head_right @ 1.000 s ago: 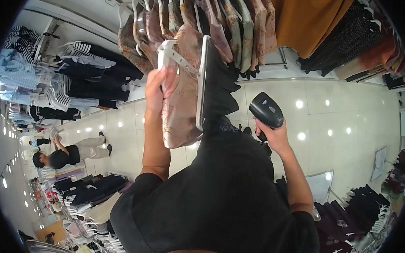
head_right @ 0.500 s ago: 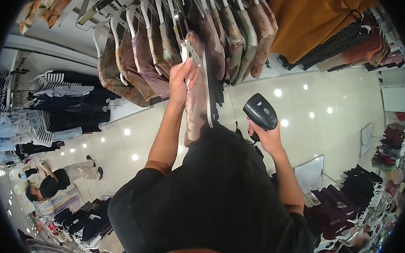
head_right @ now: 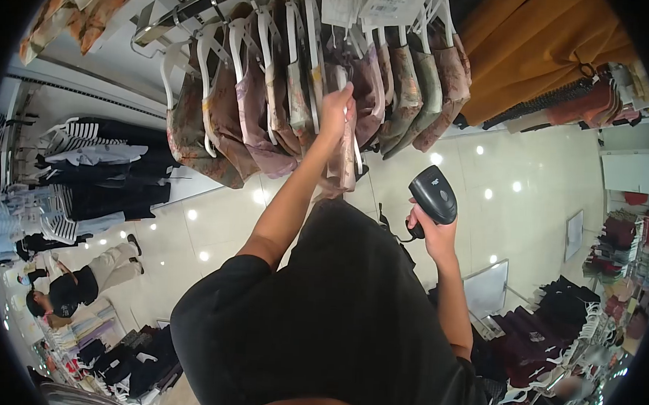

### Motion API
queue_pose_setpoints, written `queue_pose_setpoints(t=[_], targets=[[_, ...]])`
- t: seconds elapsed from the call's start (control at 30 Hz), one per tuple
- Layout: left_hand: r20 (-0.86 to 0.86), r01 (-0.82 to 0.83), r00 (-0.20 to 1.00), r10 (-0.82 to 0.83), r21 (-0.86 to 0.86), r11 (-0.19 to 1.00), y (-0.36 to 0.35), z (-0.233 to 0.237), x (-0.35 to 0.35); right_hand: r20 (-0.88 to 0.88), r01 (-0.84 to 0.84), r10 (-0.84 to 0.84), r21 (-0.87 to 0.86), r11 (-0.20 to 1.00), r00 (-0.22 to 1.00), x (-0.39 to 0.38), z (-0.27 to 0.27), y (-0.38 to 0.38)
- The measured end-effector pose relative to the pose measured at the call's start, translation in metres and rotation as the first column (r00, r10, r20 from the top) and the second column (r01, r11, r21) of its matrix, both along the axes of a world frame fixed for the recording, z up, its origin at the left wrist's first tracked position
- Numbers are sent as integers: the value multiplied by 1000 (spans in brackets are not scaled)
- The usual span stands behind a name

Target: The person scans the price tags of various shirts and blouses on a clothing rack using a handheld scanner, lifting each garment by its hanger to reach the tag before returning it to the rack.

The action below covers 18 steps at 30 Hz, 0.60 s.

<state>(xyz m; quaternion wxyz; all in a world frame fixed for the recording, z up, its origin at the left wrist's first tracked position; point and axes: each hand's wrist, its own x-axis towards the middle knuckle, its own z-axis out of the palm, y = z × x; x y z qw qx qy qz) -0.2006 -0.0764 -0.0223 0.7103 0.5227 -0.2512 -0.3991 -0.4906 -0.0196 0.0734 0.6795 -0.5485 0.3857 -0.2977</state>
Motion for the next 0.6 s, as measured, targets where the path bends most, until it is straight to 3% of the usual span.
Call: queue_pose_setpoints(t=[0.3, 0.43, 0.57, 0.6], targets=[[-47, -39, 998, 28, -238, 971, -44, 69, 39, -17, 74, -74, -21, 997, 997, 13, 1, 13], [6, 38, 999, -38, -311, 950, -49, 89, 44, -9, 103, -104, -34, 994, 995, 14, 0, 16], [-38, -53, 998, 42, -355, 933, -62, 104, 64, 5, 126, -126, -23, 992, 992, 15, -2, 18], [-37, -54, 998, 45, -293, 955, -67, 102, 68, 9, 130, -130, -24, 991, 992, 16, -2, 18]])
